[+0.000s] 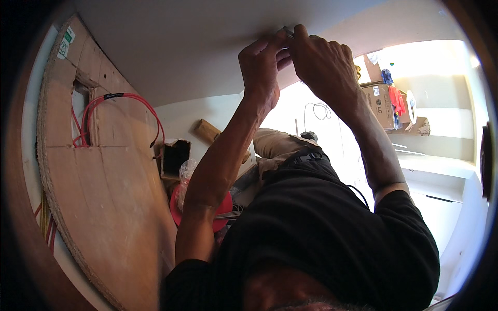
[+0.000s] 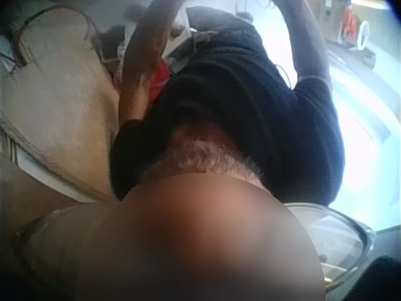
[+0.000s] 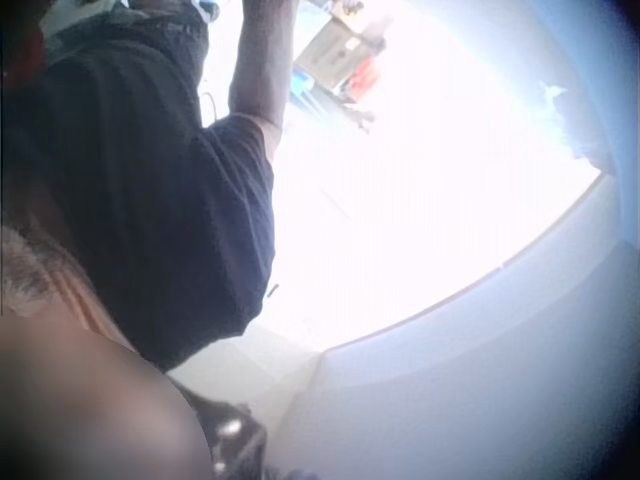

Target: The person uses a utility knife to trim and clean the edge of a white cabinet or wall panel. They repeatedly scrape and remove small pieces of material along the seam, then wipe the surface with their hand.

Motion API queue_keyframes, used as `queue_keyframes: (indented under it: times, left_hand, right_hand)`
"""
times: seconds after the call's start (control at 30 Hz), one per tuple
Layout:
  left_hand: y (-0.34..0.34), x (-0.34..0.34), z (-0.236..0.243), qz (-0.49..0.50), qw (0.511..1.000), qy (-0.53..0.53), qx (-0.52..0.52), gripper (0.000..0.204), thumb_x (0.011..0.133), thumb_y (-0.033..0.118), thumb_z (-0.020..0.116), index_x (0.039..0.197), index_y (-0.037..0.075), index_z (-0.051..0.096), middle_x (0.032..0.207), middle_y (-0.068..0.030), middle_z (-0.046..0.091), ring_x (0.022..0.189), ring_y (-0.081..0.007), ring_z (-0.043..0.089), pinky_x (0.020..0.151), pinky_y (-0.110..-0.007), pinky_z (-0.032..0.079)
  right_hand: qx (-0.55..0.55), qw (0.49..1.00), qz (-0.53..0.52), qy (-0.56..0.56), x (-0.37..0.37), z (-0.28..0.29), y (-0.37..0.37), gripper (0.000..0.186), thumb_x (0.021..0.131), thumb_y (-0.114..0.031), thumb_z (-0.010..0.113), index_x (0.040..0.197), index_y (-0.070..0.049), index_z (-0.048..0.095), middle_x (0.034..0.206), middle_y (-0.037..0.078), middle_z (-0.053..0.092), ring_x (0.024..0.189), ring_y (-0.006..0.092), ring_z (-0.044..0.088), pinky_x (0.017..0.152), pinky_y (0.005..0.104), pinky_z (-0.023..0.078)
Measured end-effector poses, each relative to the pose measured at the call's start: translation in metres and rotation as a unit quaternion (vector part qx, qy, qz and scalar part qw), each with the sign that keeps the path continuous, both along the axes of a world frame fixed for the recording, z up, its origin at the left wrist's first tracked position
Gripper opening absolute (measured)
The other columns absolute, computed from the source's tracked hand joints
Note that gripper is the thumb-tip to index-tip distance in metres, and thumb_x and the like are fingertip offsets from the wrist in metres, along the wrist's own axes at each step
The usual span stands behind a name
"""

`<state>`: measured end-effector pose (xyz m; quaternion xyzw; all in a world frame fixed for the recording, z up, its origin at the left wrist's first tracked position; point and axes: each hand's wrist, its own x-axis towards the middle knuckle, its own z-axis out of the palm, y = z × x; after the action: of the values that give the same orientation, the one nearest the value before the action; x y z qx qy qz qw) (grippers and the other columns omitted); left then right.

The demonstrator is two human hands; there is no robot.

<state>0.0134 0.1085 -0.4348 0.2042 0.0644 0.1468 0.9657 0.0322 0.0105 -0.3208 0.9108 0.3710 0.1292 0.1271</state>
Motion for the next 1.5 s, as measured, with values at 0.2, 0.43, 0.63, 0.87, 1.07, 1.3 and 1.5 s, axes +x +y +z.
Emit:
queue_keyframes:
  times: [0.2,0.43,0.63,0.87,1.07,1.3,1.5]
  left_hand:
    - [0.0,0.002,0.0,0.008,1.0,-0.007,0.001,0.021,0.103,0.018,0.081,0.113,-0.001,0.081,0.103,-0.0109,0.082,0.091,-0.023,0.08,0.092,-0.041,0.066]
    - [0.0,0.001,0.003,0.019,1.0,0.009,0.006,0.019,0.103,0.017,0.081,0.11,-0.001,0.081,0.102,-0.0112,0.081,0.09,-0.0239,0.08,0.091,-0.041,0.067]
    - [0.0,-0.002,0.01,0.029,0.999,0.037,0.022,0.018,0.103,0.015,0.079,0.111,-0.001,0.081,0.104,-0.011,0.082,0.091,-0.0254,0.081,0.091,-0.042,0.067]
    - [-0.004,-0.005,0.014,0.029,0.997,0.026,0.069,0.025,0.106,0.017,0.076,0.121,-0.003,0.078,0.114,-0.0147,0.081,0.1,-0.0281,0.081,0.101,-0.045,0.065]
    - [-0.005,0.005,-0.011,0.083,0.983,-0.008,0.162,0.031,0.107,0.023,0.08,0.121,-0.005,0.08,0.112,-0.0156,0.083,0.106,-0.0267,0.081,0.105,-0.043,0.065]
    - [0.014,0.009,-0.041,0.064,0.982,-0.032,0.176,0.033,0.108,0.024,0.08,0.12,-0.006,0.081,0.11,-0.0194,0.084,0.103,-0.0283,0.083,0.105,-0.043,0.064]
    - [0.008,0.009,-0.034,0.084,0.978,0.007,0.189,0.032,0.109,0.024,0.078,0.113,-0.008,0.083,0.104,-0.0194,0.085,0.097,-0.0301,0.084,0.103,-0.042,0.065]
  right_hand:
    - [0.009,0.999,0.038,-0.034,-0.001,0.0,-0.003,0.025,0.102,-0.006,0.07,0.124,0.0,0.059,0.081,0.021,0.079,0.072,0.0375,0.081,0.063,0.0487,0.061]
    - [0.003,0.996,0.077,-0.041,0.006,-0.003,-0.01,0.029,0.102,-0.008,0.072,0.128,-0.002,0.059,0.081,0.018,0.079,0.069,0.0344,0.08,0.061,0.0463,0.06]
    - [0.013,0.994,0.086,-0.059,0.011,-0.012,-0.013,0.023,0.106,-0.013,0.073,0.125,-0.003,0.066,0.078,0.016,0.08,0.069,0.0307,0.082,0.057,0.0414,0.063]
    - [0.015,0.996,-0.082,0.043,0.015,-0.006,-0.013,0.034,0.105,-0.012,0.07,0.138,-0.009,0.062,0.099,0.012,0.081,0.092,0.0301,0.081,0.095,0.0493,0.058]
    - [0.086,0.994,0.067,-0.032,0.032,-0.032,-0.031,0.023,0.115,-0.029,0.066,0.13,-0.012,0.062,0.108,0.009,0.08,0.085,0.0283,0.082,0.067,0.0455,0.064]
    - [0.078,0.997,-0.028,-0.005,-0.007,-0.018,-0.021,0.019,0.116,-0.028,0.064,0.116,-0.01,0.059,0.088,0.01,0.076,0.072,0.0307,0.077,0.06,0.048,0.056]
    - [0.205,0.975,-0.024,0.084,-0.026,-0.018,-0.039,0.022,0.115,-0.027,0.065,0.123,-0.006,0.062,0.095,0.017,0.078,0.068,0.0307,0.076,0.055,0.046,0.055]
